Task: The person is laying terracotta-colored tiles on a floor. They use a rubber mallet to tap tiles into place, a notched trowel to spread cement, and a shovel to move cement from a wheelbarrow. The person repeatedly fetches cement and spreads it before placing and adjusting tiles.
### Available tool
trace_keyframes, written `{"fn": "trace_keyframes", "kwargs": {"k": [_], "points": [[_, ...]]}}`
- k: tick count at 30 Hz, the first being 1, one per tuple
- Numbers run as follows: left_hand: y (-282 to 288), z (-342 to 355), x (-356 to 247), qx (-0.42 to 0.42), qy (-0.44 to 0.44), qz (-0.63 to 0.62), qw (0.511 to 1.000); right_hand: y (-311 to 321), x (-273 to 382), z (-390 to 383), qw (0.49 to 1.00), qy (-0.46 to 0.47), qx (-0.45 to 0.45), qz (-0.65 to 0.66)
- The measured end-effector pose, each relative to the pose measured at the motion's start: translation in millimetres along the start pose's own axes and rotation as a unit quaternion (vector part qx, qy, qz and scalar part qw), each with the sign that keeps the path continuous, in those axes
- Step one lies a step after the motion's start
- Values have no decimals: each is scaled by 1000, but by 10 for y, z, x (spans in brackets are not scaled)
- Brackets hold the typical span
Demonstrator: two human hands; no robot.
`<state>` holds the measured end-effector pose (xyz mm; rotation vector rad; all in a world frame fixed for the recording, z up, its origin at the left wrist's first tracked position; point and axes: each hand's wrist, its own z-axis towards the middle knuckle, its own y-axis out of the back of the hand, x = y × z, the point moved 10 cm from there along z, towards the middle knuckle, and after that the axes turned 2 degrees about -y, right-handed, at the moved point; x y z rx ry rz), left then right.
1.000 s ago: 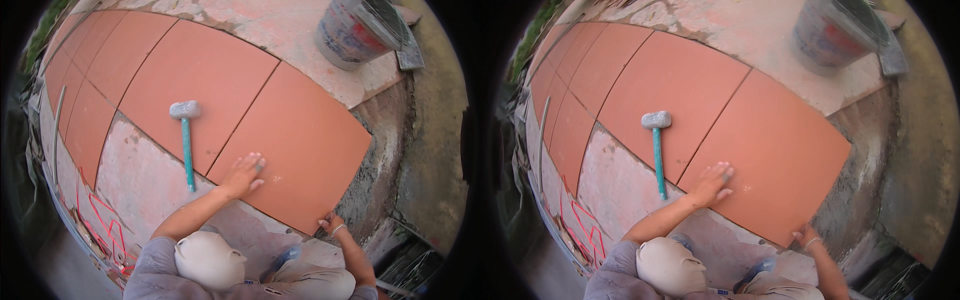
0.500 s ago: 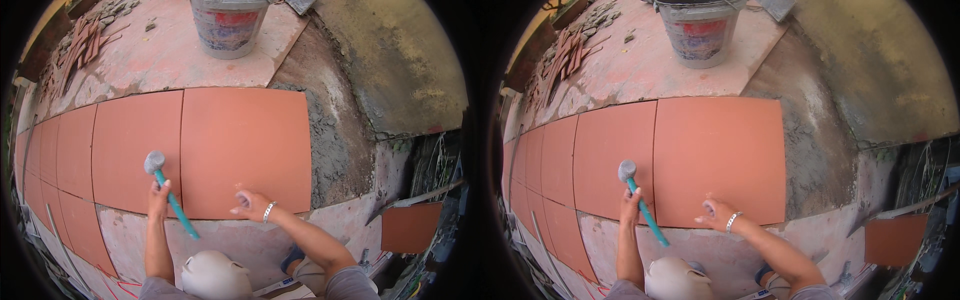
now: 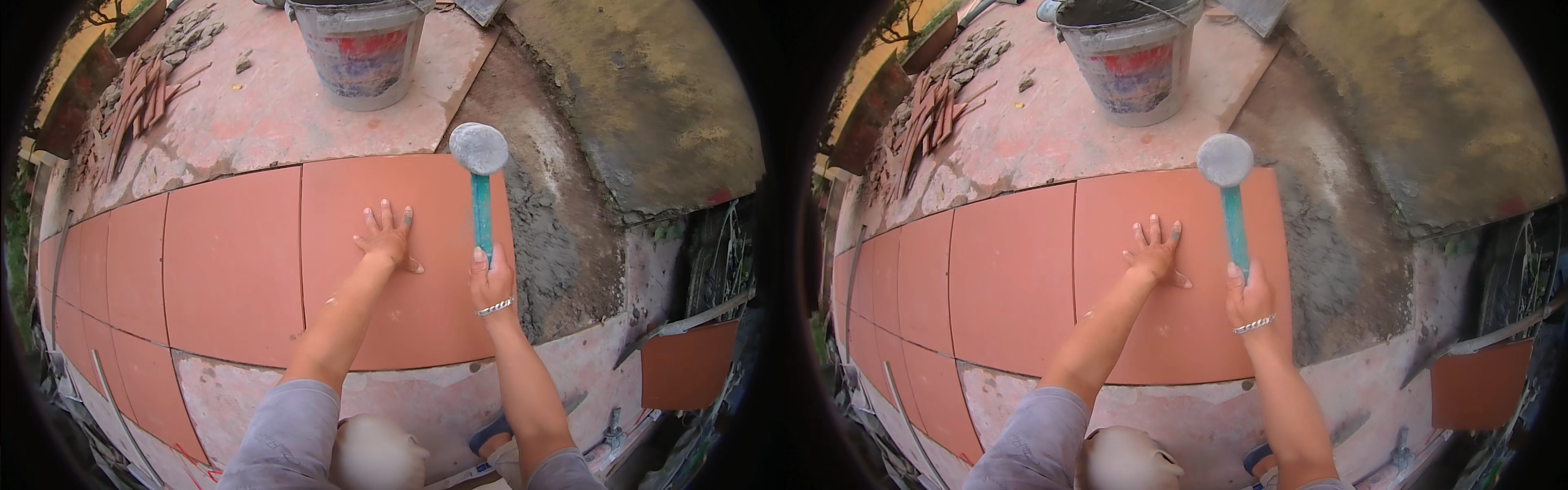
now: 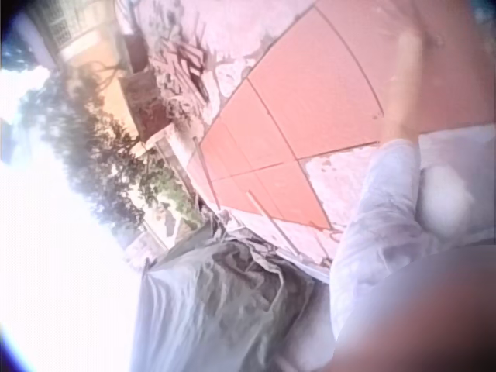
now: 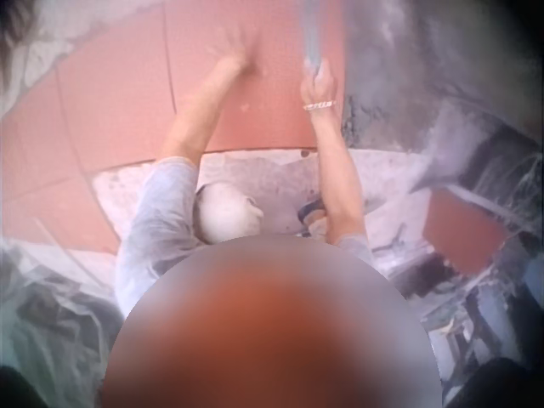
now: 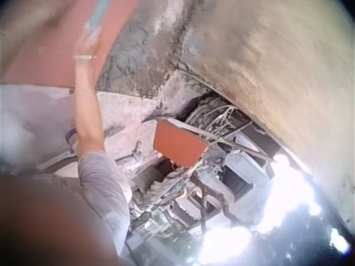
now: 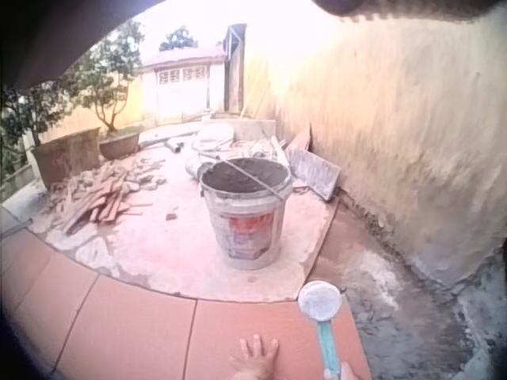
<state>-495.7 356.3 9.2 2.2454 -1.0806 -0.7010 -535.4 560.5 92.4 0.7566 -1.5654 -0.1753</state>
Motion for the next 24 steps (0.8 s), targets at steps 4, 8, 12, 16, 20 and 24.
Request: {"fn": "trace_keyframes", "kwargs": {"k": [4, 8, 12, 16, 20, 24], "points": [[-5, 18, -25, -13, -1, 0, 1000, -308, -432, 267, 995, -5, -23, -99], [37, 64, -57, -3, 11, 7, 1000, -303, -767, 393, 990, -81, 16, -118], [21, 83, -69, 10, 22, 22, 999, -282, -893, 294, 985, -112, 58, -119], [33, 113, -117, 19, 28, 30, 999, -104, -977, 377, 983, -127, 21, -129], [2, 143, -82, 18, 29, 36, 999, -137, -995, 301, 989, -113, 54, -79], [18, 142, -101, 19, 23, 32, 999, -102, -994, 460, 974, -162, 74, -143]]}}
